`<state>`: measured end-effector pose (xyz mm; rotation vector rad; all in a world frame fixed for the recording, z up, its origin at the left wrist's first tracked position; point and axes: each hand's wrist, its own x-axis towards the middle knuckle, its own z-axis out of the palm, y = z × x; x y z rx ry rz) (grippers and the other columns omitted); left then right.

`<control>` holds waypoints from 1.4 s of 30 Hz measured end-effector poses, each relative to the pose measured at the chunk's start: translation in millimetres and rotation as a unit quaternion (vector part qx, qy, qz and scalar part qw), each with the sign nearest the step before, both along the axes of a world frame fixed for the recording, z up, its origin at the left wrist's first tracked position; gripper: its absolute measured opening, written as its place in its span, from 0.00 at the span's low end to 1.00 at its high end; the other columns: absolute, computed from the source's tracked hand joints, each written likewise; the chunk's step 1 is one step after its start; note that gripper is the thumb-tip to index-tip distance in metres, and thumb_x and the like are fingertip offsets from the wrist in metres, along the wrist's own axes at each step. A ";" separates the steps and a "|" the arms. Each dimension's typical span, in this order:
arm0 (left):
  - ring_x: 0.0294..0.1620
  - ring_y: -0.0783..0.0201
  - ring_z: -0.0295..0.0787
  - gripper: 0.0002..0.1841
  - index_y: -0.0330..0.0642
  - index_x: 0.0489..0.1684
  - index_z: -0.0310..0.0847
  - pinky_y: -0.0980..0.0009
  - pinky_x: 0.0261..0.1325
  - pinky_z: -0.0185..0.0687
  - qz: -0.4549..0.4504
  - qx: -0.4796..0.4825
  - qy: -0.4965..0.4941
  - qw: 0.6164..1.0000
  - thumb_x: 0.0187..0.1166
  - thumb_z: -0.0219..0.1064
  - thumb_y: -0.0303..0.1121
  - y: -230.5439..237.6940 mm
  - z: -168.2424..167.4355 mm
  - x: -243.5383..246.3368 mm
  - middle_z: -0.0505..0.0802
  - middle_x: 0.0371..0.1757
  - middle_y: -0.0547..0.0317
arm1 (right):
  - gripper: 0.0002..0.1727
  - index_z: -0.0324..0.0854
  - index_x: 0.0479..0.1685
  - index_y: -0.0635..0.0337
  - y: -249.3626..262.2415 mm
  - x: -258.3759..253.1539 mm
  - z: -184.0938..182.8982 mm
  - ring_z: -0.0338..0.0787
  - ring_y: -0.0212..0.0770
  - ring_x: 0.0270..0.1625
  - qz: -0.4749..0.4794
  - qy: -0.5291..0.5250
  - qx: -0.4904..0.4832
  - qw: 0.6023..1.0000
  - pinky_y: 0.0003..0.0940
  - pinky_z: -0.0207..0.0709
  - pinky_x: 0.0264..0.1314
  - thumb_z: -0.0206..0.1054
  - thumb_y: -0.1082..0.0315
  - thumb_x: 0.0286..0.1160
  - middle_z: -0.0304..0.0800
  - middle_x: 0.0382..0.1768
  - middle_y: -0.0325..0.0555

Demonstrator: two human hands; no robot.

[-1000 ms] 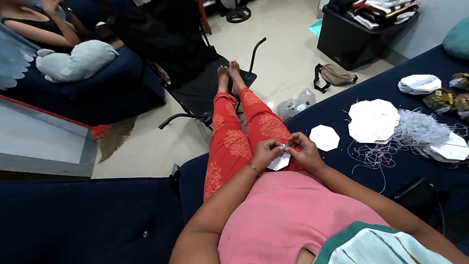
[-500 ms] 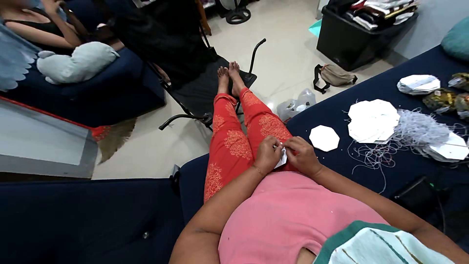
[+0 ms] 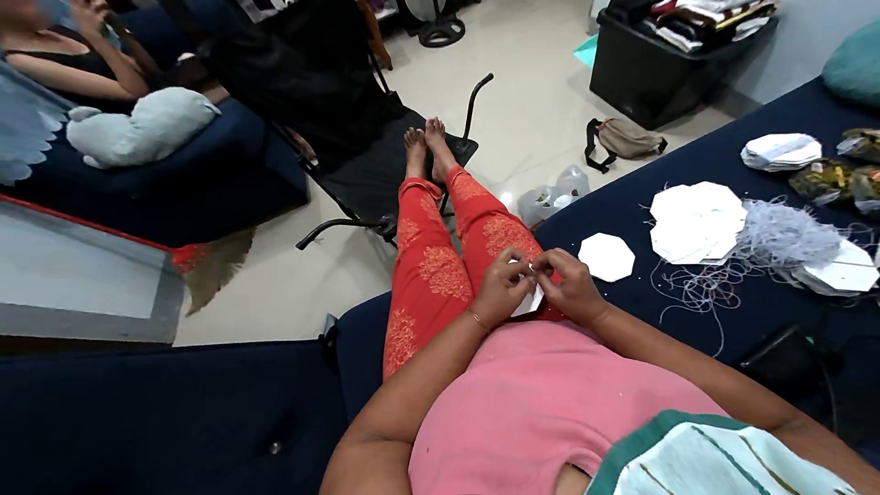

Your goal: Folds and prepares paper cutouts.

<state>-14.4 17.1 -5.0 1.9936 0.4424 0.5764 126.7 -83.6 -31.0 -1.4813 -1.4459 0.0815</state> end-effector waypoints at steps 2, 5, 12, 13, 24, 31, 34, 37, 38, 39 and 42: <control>0.39 0.77 0.81 0.07 0.27 0.38 0.89 0.82 0.46 0.80 0.002 -0.096 -0.023 0.995 0.76 0.66 0.24 1.8 -1.9 -1.8 0.87 0.48 0.51 | 0.07 0.86 0.38 0.70 -0.2 2.0 -0.4 0.89 0.39 0.39 0.019 0.050 -0.018 0.998 0.30 0.84 0.47 0.64 0.78 0.67 0.91 0.37 0.53; 0.45 0.76 0.85 0.05 0.28 0.40 0.87 0.78 0.52 0.84 0.007 -0.197 -0.041 0.980 0.77 0.66 0.22 2.8 -2.0 -2.7 0.89 0.48 0.56 | 0.07 0.86 0.37 0.70 0.4 3.7 1.2 0.88 0.32 0.39 0.040 0.123 -0.031 0.991 0.26 0.83 0.48 0.64 0.79 0.66 0.91 0.38 0.50; 0.39 0.78 0.86 0.05 0.28 0.39 0.88 0.78 0.49 0.84 0.031 -0.182 -0.040 0.982 0.78 0.66 0.21 1.3 -0.8 -0.9 0.92 0.41 0.59 | 0.08 0.90 0.41 0.69 -6.8 2.7 1.5 0.92 0.35 0.44 0.031 0.090 -0.014 0.995 0.27 0.85 0.55 0.67 0.73 0.70 0.94 0.40 0.51; 0.39 0.78 0.86 0.05 0.28 0.39 0.88 0.78 0.49 0.84 0.032 -0.171 -0.035 0.984 0.78 0.66 0.21 1.0 -0.1 -1.2 0.92 0.41 0.58 | 0.08 0.90 0.40 0.69 -7.2 2.7 2.1 0.92 0.37 0.44 0.027 0.067 -0.011 0.997 0.29 0.85 0.55 0.67 0.73 0.70 0.94 0.40 0.52; 0.41 0.69 0.86 0.10 0.26 0.43 0.89 0.76 0.51 0.82 0.016 -0.009 0.067 0.998 0.80 0.63 0.23 -6.7 8.0 1.0 0.91 0.44 0.45 | 0.09 0.88 0.28 0.66 -8.1 1.8 -2.3 0.92 0.51 0.37 -0.032 -0.132 0.025 0.990 0.42 0.85 0.43 0.65 0.71 0.70 0.92 0.29 0.53; 0.36 0.75 0.88 0.06 0.29 0.43 0.88 0.74 0.46 0.86 0.069 -0.149 0.033 0.986 0.77 0.68 0.23 -1.0 4.7 0.4 0.94 0.37 0.58 | 0.09 0.88 0.34 0.74 -10.3 4.4 20.2 0.90 0.43 0.45 0.058 0.138 -0.079 0.986 0.36 0.83 0.53 0.66 0.74 0.69 0.91 0.39 0.58; 0.35 0.76 0.87 0.06 0.28 0.41 0.87 0.76 0.46 0.85 0.077 -0.106 0.047 0.990 0.76 0.67 0.23 1.0 1.3 0.8 0.92 0.36 0.59 | 0.06 0.87 0.31 0.76 -12.1 8.5 29.0 0.86 0.33 0.49 0.188 0.232 -0.052 0.953 0.25 0.81 0.54 0.68 0.78 0.63 0.88 0.47 0.56; 0.32 0.80 0.85 0.05 0.29 0.37 0.87 0.80 0.42 0.83 0.081 -0.070 0.039 0.993 0.74 0.67 0.23 -5.6 4.6 3.6 0.91 0.32 0.62 | 0.06 0.86 0.26 0.72 -12.2 11.0 28.8 0.84 0.27 0.53 0.277 0.272 -0.022 0.921 0.22 0.77 0.56 0.68 0.76 0.61 0.88 0.48 0.49; 0.32 0.81 0.84 0.05 0.30 0.37 0.87 0.80 0.41 0.83 0.081 -0.063 0.030 0.994 0.74 0.66 0.23 -6.5 3.8 3.9 0.91 0.32 0.63 | 0.06 0.86 0.26 0.72 -13.1 11.8 28.6 0.83 0.28 0.53 0.265 0.275 -0.023 0.924 0.22 0.76 0.56 0.68 0.75 0.62 0.88 0.48 0.49; 0.32 0.80 0.84 0.06 0.29 0.38 0.87 0.80 0.41 0.83 0.076 -0.055 0.018 0.995 0.74 0.66 0.24 -6.5 1.8 3.6 0.91 0.33 0.62 | 0.07 0.86 0.27 0.73 -14.4 12.6 29.2 0.83 0.29 0.53 0.225 0.272 -0.034 0.935 0.23 0.76 0.55 0.68 0.75 0.63 0.87 0.49 0.51; 0.32 0.80 0.86 0.07 0.30 0.39 0.86 0.80 0.40 0.85 0.028 -0.039 -0.031 0.998 0.75 0.65 0.26 -6.8 -1.8 3.3 0.91 0.33 0.64 | 0.17 0.82 0.57 0.76 -18.5 18.5 39.0 0.86 0.46 0.58 0.080 0.293 -0.182 0.935 0.38 0.83 0.58 0.71 0.71 0.75 0.81 0.64 0.65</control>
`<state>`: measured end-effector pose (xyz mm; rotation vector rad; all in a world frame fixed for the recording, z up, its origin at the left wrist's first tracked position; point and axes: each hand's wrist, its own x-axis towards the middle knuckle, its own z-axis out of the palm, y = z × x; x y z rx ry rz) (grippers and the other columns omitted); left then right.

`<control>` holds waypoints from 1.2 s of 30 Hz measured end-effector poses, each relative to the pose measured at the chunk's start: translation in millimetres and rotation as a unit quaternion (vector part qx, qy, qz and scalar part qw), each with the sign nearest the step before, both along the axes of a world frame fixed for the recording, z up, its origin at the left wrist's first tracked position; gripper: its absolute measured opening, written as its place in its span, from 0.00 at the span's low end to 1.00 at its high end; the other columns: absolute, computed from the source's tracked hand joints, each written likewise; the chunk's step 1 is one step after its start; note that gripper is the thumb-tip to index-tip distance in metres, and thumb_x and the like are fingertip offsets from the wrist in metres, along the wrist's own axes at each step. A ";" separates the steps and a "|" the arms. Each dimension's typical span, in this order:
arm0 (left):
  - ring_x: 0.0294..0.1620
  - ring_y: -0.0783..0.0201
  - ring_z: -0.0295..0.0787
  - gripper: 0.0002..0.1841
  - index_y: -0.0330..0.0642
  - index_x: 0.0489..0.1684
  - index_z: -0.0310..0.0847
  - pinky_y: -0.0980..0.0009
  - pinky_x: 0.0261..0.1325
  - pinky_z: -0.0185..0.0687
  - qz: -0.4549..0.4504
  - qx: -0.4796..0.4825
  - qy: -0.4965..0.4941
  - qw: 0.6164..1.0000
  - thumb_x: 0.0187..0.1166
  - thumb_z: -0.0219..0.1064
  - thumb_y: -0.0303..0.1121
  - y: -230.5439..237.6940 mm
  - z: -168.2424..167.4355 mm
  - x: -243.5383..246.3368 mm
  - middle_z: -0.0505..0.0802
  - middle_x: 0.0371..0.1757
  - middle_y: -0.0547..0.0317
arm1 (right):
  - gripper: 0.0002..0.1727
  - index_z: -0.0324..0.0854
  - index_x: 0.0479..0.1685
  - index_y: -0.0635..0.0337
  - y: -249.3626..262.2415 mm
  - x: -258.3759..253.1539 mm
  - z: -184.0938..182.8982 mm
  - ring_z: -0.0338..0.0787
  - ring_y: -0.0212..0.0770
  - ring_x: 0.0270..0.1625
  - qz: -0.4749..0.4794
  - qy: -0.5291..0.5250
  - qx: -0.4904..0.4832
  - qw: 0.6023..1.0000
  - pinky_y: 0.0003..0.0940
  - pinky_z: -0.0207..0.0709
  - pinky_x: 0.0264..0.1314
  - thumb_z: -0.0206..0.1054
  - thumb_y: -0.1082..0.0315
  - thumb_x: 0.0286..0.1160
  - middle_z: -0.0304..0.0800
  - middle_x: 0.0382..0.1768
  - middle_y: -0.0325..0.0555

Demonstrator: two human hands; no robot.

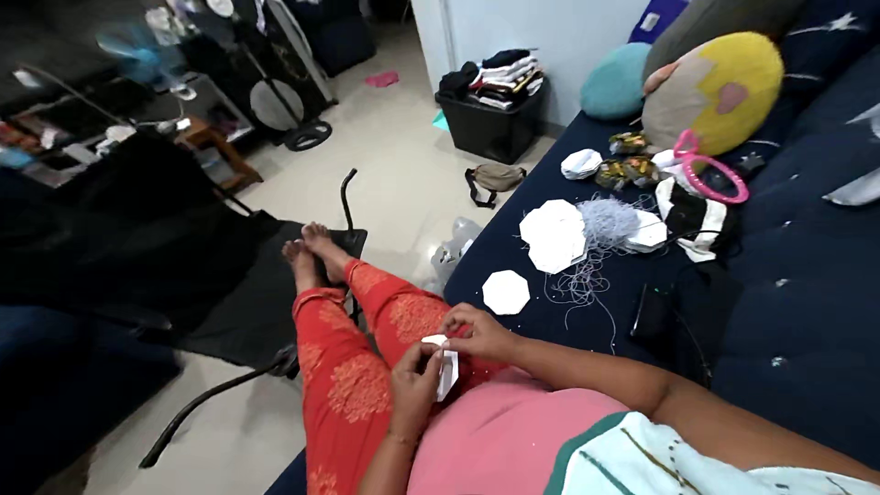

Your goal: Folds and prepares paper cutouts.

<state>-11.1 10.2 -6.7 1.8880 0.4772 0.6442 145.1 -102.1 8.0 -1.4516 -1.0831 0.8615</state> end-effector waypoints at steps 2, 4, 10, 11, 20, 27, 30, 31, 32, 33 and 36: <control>0.33 0.81 0.86 0.05 0.34 0.38 0.84 0.80 0.40 0.86 -0.049 -0.024 -0.040 0.998 0.75 0.63 0.25 -0.5 -1.5 1.1 0.90 0.34 0.69 | 0.26 0.71 0.74 0.70 -1.6 4.0 3.2 0.89 0.49 0.55 0.018 0.070 -0.084 0.994 0.45 0.85 0.57 0.69 0.71 0.80 0.81 0.67 0.63; 0.36 0.80 0.88 0.04 0.39 0.38 0.85 0.79 0.43 0.88 -0.103 -0.047 -0.077 0.991 0.76 0.64 0.25 -0.7 -4.7 2.2 0.92 0.37 0.72 | 0.25 0.69 0.75 0.70 -4.1 4.3 -2.4 0.90 0.43 0.46 0.050 0.115 -0.086 0.988 0.42 0.85 0.51 0.66 0.77 0.79 0.88 0.55 0.61; 0.75 0.68 0.79 0.16 0.40 0.53 0.88 0.69 0.74 0.79 -0.146 0.044 -0.084 0.985 0.80 0.67 0.43 6.4 -5.6 3.2 0.85 0.73 0.56 | 0.21 0.77 0.70 0.74 -16.3 41.2 11.7 0.92 0.54 0.54 -0.025 -0.028 -0.075 0.996 0.51 0.83 0.62 0.64 0.82 0.76 0.90 0.56 0.67; 0.78 0.66 0.77 0.20 0.36 0.59 0.86 0.67 0.77 0.77 -0.135 0.043 -0.079 0.987 0.80 0.67 0.44 9.3 -5.3 1.1 0.82 0.78 0.52 | 0.22 0.76 0.71 0.72 -22.2 55.2 18.1 0.92 0.53 0.52 -0.060 -0.026 -0.081 0.995 0.50 0.85 0.56 0.63 0.81 0.77 0.89 0.56 0.65; 0.75 0.62 0.81 0.19 0.24 0.61 0.81 0.66 0.74 0.80 -0.113 -0.050 -0.029 0.992 0.80 0.62 0.31 11.0 -7.8 -3.1 0.83 0.74 0.42 | 0.45 0.58 0.89 0.70 -72.3 145.4 -1.9 0.63 0.77 0.85 -0.377 -0.218 -0.251 0.865 0.72 0.62 0.80 0.76 0.65 0.71 0.54 0.88 0.75; 0.65 0.64 0.87 0.16 0.24 0.59 0.82 0.67 0.71 0.82 -0.124 -0.107 0.039 0.986 0.79 0.60 0.24 14.6 -13.5 -1.8 0.89 0.64 0.46 | 0.54 0.65 0.87 0.64 -29.9 96.7 -33.0 0.61 0.69 0.88 -0.141 -0.286 -0.250 0.914 0.71 0.62 0.79 0.87 0.54 0.56 0.60 0.88 0.66; 0.65 0.64 0.87 0.15 0.24 0.60 0.82 0.67 0.72 0.82 -0.125 -0.109 0.051 0.985 0.80 0.60 0.24 16.0 -13.1 -3.9 0.89 0.64 0.46 | 0.54 0.65 0.86 0.67 -19.2 84.9 -36.4 0.60 0.69 0.88 -0.077 -0.328 -0.300 0.892 0.73 0.60 0.78 0.88 0.59 0.54 0.61 0.87 0.66; 0.65 0.64 0.87 0.15 0.25 0.60 0.82 0.67 0.72 0.82 -0.124 -0.110 0.050 0.985 0.80 0.60 0.24 16.3 -12.7 -4.2 0.89 0.64 0.46 | 0.50 0.67 0.83 0.68 -18.7 84.4 -37.5 0.61 0.70 0.87 -0.074 -0.336 -0.306 0.888 0.72 0.60 0.78 0.87 0.62 0.55 0.62 0.86 0.67; 0.65 0.64 0.86 0.15 0.25 0.60 0.82 0.67 0.72 0.82 -0.122 -0.110 0.052 0.985 0.80 0.60 0.24 16.2 -12.5 -4.2 0.89 0.64 0.46 | 0.47 0.70 0.81 0.68 -19.5 85.4 -39.0 0.61 0.70 0.87 -0.078 -0.337 -0.309 0.886 0.72 0.61 0.78 0.86 0.64 0.56 0.62 0.86 0.68; 0.65 0.65 0.86 0.15 0.25 0.60 0.82 0.68 0.72 0.82 -0.119 -0.109 0.056 0.985 0.80 0.60 0.24 15.7 -12.2 -4.2 0.89 0.64 0.46 | 0.44 0.73 0.79 0.68 -21.4 87.2 -41.0 0.60 0.71 0.87 -0.083 -0.335 -0.311 0.886 0.71 0.61 0.78 0.85 0.64 0.57 0.61 0.87 0.68; 0.65 0.65 0.86 0.15 0.25 0.60 0.82 0.68 0.72 0.81 -0.116 -0.110 0.061 0.985 0.80 0.60 0.24 15.1 -11.6 -3.5 0.89 0.63 0.47 | 0.42 0.76 0.75 0.65 -26.5 92.8 -44.3 0.58 0.70 0.89 -0.081 -0.319 -0.314 0.890 0.71 0.60 0.81 0.87 0.61 0.56 0.58 0.88 0.70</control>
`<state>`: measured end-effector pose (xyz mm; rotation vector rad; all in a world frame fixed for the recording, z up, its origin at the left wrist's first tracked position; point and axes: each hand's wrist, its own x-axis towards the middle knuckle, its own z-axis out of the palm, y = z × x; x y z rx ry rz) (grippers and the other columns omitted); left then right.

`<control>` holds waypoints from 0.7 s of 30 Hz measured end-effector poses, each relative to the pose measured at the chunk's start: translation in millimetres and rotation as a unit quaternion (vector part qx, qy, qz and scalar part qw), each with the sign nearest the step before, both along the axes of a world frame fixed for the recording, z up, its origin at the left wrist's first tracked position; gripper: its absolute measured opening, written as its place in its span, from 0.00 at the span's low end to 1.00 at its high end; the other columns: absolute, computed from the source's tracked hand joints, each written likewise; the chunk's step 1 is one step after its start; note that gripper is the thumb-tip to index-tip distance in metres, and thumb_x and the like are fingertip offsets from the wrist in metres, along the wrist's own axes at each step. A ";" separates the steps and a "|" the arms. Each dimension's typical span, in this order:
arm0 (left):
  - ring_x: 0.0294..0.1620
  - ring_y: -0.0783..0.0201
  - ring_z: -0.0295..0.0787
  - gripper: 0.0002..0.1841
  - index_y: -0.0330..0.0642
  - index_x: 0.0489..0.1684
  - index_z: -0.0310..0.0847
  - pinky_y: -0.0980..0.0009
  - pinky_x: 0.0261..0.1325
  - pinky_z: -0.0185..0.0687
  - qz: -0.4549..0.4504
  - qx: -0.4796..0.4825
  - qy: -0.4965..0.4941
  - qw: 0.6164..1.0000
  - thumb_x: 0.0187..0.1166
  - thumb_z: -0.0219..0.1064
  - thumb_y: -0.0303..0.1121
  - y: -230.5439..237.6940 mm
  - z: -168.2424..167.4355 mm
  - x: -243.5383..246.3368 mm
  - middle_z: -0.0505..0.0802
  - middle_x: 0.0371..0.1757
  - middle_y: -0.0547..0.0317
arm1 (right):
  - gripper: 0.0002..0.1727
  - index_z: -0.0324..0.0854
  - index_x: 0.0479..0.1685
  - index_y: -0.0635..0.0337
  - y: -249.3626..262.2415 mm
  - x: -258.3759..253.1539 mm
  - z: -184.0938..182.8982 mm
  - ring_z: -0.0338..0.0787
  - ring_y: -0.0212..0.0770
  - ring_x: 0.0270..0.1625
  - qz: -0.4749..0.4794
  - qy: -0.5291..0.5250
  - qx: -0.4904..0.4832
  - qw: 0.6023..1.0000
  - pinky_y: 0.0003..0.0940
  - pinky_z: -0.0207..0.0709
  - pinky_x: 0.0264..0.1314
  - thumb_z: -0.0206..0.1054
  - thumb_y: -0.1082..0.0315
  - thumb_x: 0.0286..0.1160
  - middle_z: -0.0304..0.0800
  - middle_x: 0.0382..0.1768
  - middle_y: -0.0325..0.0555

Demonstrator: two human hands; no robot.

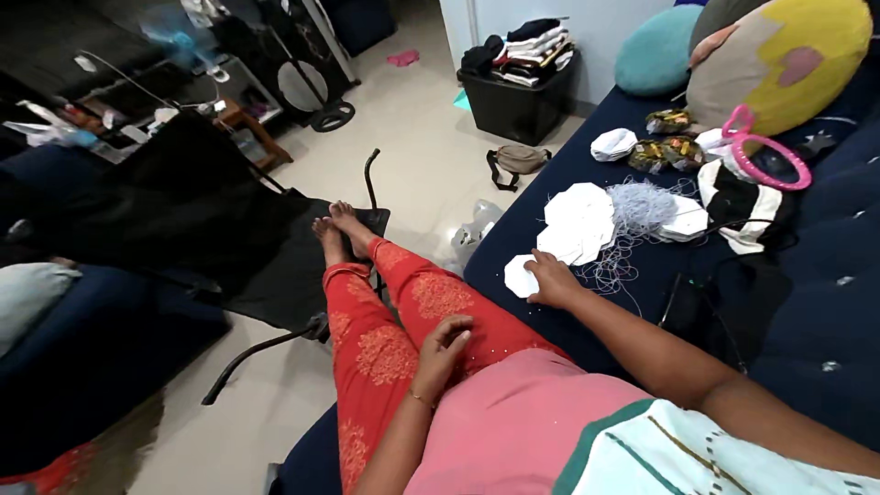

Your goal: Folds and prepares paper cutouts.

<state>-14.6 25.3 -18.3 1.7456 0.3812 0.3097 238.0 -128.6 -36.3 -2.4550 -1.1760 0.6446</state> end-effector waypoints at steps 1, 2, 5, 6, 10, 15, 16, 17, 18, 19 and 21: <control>0.64 0.65 0.87 0.15 0.25 0.60 0.82 0.68 0.72 0.81 0.000 -0.001 -0.003 1.000 0.80 0.60 0.24 0.5 -0.8 0.1 0.90 0.62 0.47 | 0.42 0.76 0.74 0.65 -0.4 1.2 0.9 0.60 0.70 0.88 0.006 0.002 -0.001 1.000 0.71 0.60 0.80 0.87 0.60 0.55 0.59 0.87 0.70; 0.64 0.66 0.87 0.15 0.25 0.60 0.82 0.68 0.72 0.81 -0.001 -0.001 -0.004 1.000 0.80 0.60 0.24 0.8 -1.5 0.2 0.90 0.62 0.48 | 0.43 0.75 0.74 0.65 0.0 2.1 1.7 0.61 0.69 0.88 0.013 0.002 -0.004 1.000 0.71 0.61 0.79 0.88 0.59 0.55 0.61 0.86 0.69; 0.63 0.66 0.87 0.14 0.26 0.59 0.83 0.68 0.71 0.82 -0.003 -0.001 -0.006 1.000 0.80 0.60 0.24 2.7 -3.5 -0.4 0.91 0.60 0.48 | 0.41 0.77 0.71 0.65 2.4 4.3 2.3 0.65 0.67 0.85 0.029 -0.006 -0.010 1.000 0.70 0.63 0.76 0.87 0.58 0.55 0.66 0.83 0.67; 0.63 0.66 0.87 0.14 0.26 0.59 0.83 0.68 0.71 0.81 -0.005 -0.002 -0.005 1.000 0.81 0.60 0.24 3.5 -3.8 -0.9 0.91 0.60 0.49 | 0.40 0.77 0.71 0.65 2.5 4.9 2.8 0.65 0.67 0.85 0.029 -0.002 -0.008 1.000 0.69 0.63 0.77 0.87 0.57 0.55 0.67 0.83 0.67; 0.62 0.66 0.87 0.16 0.26 0.59 0.82 0.66 0.71 0.81 -0.002 -0.010 -0.005 1.000 0.81 0.60 0.28 4.9 -4.9 -1.6 0.91 0.60 0.49 | 0.42 0.79 0.71 0.66 -5.0 8.9 0.7 0.68 0.68 0.84 0.001 0.027 0.041 0.999 0.67 0.65 0.80 0.87 0.53 0.56 0.70 0.81 0.70; 0.62 0.66 0.87 0.15 0.26 0.59 0.82 0.66 0.71 0.81 0.003 -0.021 -0.002 1.000 0.82 0.59 0.28 6.1 -5.2 -0.1 0.91 0.59 0.50 | 0.39 0.80 0.67 0.70 -13.9 23.4 -2.0 0.75 0.67 0.79 -0.020 0.030 0.073 0.997 0.62 0.68 0.80 0.84 0.53 0.60 0.73 0.76 0.73; 0.62 0.66 0.87 0.15 0.26 0.59 0.82 0.66 0.70 0.81 0.004 -0.023 -0.004 1.000 0.82 0.59 0.28 6.1 -5.9 -0.2 0.91 0.59 0.50 | 0.38 0.79 0.67 0.70 -15.3 27.1 -3.0 0.76 0.68 0.78 -0.018 0.025 0.068 0.997 0.63 0.69 0.79 0.85 0.55 0.60 0.74 0.75 0.73; 0.61 0.67 0.87 0.15 0.27 0.58 0.83 0.67 0.70 0.81 0.005 -0.023 -0.005 1.000 0.81 0.60 0.28 6.0 -6.1 -0.6 0.92 0.58 0.51 | 0.37 0.80 0.66 0.71 -17.6 31.1 -5.7 0.78 0.68 0.76 -0.016 0.021 0.073 0.997 0.63 0.70 0.78 0.85 0.56 0.59 0.76 0.73 0.72; 0.61 0.67 0.87 0.15 0.27 0.58 0.83 0.67 0.70 0.81 0.005 -0.022 -0.005 1.000 0.81 0.60 0.28 6.0 -6.1 -0.9 0.92 0.58 0.51 | 0.37 0.80 0.66 0.71 -20.3 35.3 -8.3 0.79 0.68 0.74 -0.018 0.020 0.084 0.996 0.64 0.71 0.77 0.85 0.55 0.60 0.77 0.71 0.72; 0.61 0.67 0.87 0.15 0.26 0.58 0.83 0.67 0.70 0.81 0.006 -0.022 -0.005 1.000 0.81 0.60 0.27 6.1 -5.8 -0.8 0.92 0.58 0.51 | 0.37 0.80 0.66 0.71 -23.0 39.5 -9.4 0.79 0.67 0.74 -0.023 0.022 0.101 0.994 0.64 0.71 0.76 0.84 0.54 0.61 0.78 0.71 0.71; 0.61 0.67 0.88 0.14 0.27 0.58 0.83 0.67 0.70 0.81 0.007 -0.022 -0.005 1.000 0.81 0.59 0.27 6.5 -5.6 -1.3 0.92 0.58 0.51 | 0.36 0.82 0.65 0.70 -27.5 43.5 -6.4 0.77 0.67 0.78 -0.041 0.029 0.142 0.989 0.64 0.70 0.78 0.84 0.53 0.61 0.78 0.73 0.72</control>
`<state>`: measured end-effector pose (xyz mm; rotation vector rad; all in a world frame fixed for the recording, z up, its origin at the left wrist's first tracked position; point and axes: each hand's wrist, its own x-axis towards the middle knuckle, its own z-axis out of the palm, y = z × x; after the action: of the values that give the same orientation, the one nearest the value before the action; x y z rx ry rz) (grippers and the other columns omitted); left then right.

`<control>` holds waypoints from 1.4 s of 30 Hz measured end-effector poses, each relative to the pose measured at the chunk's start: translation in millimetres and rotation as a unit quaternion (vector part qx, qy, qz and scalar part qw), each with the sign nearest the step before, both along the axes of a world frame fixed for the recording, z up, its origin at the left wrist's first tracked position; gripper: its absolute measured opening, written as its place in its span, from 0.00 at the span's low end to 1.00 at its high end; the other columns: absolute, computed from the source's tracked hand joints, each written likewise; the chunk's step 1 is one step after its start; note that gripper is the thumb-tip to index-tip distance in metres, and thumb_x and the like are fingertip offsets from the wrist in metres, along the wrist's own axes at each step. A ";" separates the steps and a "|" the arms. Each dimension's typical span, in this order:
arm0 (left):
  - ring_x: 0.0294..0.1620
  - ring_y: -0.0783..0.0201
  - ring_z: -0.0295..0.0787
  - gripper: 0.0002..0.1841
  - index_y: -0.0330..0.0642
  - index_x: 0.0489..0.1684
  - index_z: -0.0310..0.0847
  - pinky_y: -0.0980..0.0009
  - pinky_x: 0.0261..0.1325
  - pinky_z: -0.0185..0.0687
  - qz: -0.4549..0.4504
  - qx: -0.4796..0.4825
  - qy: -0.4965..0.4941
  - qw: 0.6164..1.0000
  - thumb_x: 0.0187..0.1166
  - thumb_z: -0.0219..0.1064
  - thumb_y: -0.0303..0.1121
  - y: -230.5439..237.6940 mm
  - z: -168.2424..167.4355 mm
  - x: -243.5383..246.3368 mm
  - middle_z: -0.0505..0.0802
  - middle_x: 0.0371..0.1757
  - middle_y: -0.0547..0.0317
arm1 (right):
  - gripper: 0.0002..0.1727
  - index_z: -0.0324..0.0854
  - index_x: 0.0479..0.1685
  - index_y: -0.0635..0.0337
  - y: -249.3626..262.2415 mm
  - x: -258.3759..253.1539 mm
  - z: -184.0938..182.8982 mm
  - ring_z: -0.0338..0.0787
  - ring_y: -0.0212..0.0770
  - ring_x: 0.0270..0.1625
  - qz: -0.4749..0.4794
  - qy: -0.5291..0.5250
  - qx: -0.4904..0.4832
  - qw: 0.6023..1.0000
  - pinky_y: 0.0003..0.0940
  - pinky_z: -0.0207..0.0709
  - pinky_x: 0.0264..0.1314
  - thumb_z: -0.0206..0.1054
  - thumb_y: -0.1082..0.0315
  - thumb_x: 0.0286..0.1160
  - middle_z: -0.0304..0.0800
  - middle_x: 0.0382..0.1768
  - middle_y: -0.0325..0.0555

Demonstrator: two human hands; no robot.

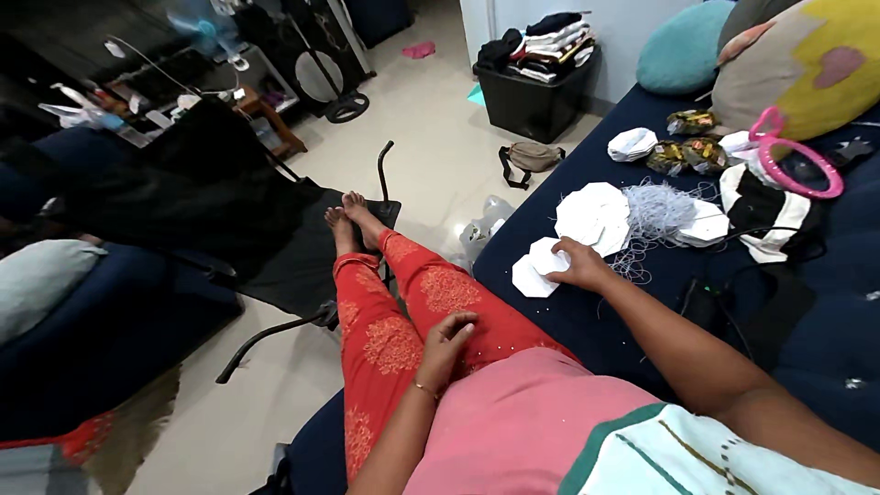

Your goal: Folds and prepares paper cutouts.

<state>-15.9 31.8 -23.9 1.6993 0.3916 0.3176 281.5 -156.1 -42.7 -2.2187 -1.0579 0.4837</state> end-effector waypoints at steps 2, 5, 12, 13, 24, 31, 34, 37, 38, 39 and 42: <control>0.60 0.67 0.88 0.14 0.27 0.58 0.83 0.67 0.69 0.82 0.005 -0.006 0.003 1.000 0.82 0.59 0.27 -0.6 1.2 0.6 0.92 0.57 0.52 | 0.35 0.83 0.63 0.69 -1.7 -4.1 8.5 0.75 0.67 0.81 -0.009 0.002 0.023 1.000 0.63 0.68 0.81 0.84 0.52 0.62 0.75 0.76 0.73; 0.59 0.66 0.88 0.16 0.26 0.61 0.79 0.67 0.67 0.83 0.031 -0.026 0.017 0.999 0.82 0.59 0.26 -5.0 6.7 6.1 0.91 0.58 0.50 | 0.34 0.85 0.61 0.65 0.6 -24.5 18.2 0.73 0.65 0.83 0.023 -0.030 0.060 0.997 0.60 0.68 0.81 0.84 0.50 0.60 0.71 0.81 0.70; 0.59 0.65 0.89 0.17 0.24 0.65 0.78 0.67 0.67 0.84 0.027 -0.006 0.063 0.998 0.83 0.60 0.25 -8.6 12.5 11.6 0.90 0.59 0.46 | 0.37 0.80 0.72 0.64 10.9 -33.0 7.2 0.62 0.67 0.89 0.063 -0.044 -0.020 0.997 0.62 0.62 0.86 0.84 0.55 0.61 0.66 0.84 0.70; 0.59 0.65 0.89 0.16 0.24 0.65 0.78 0.67 0.67 0.84 0.027 -0.007 0.063 0.998 0.83 0.60 0.25 -7.6 11.4 11.3 0.90 0.59 0.46 | 0.40 0.77 0.75 0.64 10.4 -29.5 3.4 0.60 0.68 0.90 0.064 -0.036 -0.046 0.996 0.62 0.59 0.87 0.84 0.55 0.61 0.65 0.85 0.70; 0.57 0.65 0.89 0.15 0.25 0.62 0.79 0.67 0.65 0.85 0.038 -0.035 0.057 0.997 0.84 0.58 0.25 -5.5 6.5 10.1 0.91 0.57 0.48 | 0.45 0.75 0.78 0.63 3.9 -23.8 -7.1 0.57 0.66 0.92 0.063 -0.031 -0.014 0.997 0.60 0.55 0.90 0.84 0.49 0.58 0.63 0.86 0.70; 0.56 0.67 0.90 0.14 0.25 0.62 0.78 0.68 0.64 0.85 0.045 -0.055 0.061 0.996 0.84 0.57 0.23 -5.3 6.7 9.0 0.92 0.56 0.50 | 0.20 0.81 0.67 0.69 -12.1 -15.8 6.2 0.85 0.67 0.66 -0.085 -0.012 -0.023 0.996 0.64 0.75 0.70 0.60 0.63 0.88 0.88 0.59 0.67; 0.54 0.68 0.91 0.14 0.25 0.60 0.79 0.68 0.64 0.86 0.044 -0.058 0.052 0.996 0.83 0.58 0.23 -4.3 4.1 8.6 0.92 0.55 0.52 | 0.19 0.77 0.72 0.64 -14.3 -11.5 16.3 0.89 0.65 0.63 -0.060 0.035 -0.128 0.989 0.64 0.76 0.68 0.53 0.68 0.90 0.91 0.55 0.64; 0.54 0.68 0.91 0.14 0.25 0.61 0.79 0.69 0.64 0.86 0.041 -0.054 0.054 0.996 0.83 0.58 0.22 -3.3 4.1 8.9 0.92 0.55 0.52 | 0.20 0.77 0.74 0.63 -12.2 -11.3 21.1 0.85 0.66 0.67 -0.053 0.014 -0.172 0.984 0.64 0.75 0.69 0.54 0.71 0.87 0.86 0.61 0.68; 0.54 0.68 0.91 0.14 0.25 0.61 0.79 0.69 0.64 0.86 0.039 -0.052 0.055 0.996 0.83 0.58 0.22 -2.9 3.7 8.1 0.92 0.55 0.52 | 0.20 0.77 0.74 0.63 -11.5 -9.5 20.5 0.85 0.67 0.67 -0.061 0.008 -0.179 0.982 0.64 0.75 0.69 0.55 0.72 0.86 0.85 0.62 0.69; 0.54 0.68 0.91 0.14 0.25 0.61 0.79 0.68 0.64 0.86 0.037 -0.050 0.054 0.997 0.83 0.58 0.22 -2.1 2.9 7.5 0.92 0.55 0.52 | 0.20 0.78 0.73 0.63 -11.0 -5.3 18.5 0.85 0.67 0.67 -0.070 0.001 -0.183 0.981 0.64 0.75 0.68 0.55 0.71 0.86 0.84 0.62 0.69; 0.54 0.68 0.91 0.14 0.25 0.60 0.79 0.68 0.64 0.86 0.040 -0.052 0.054 0.996 0.83 0.58 0.23 -1.9 1.9 6.7 0.92 0.54 0.52 | 0.19 0.79 0.71 0.61 -13.0 17.0 8.2 0.85 0.70 0.63 -0.094 -0.023 -0.162 0.982 0.66 0.77 0.63 0.58 0.71 0.85 0.83 0.61 0.71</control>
<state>-9.2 29.8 -21.9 1.6048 0.5479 0.2591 298.5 -169.0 -34.5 -2.5976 -0.8248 0.5561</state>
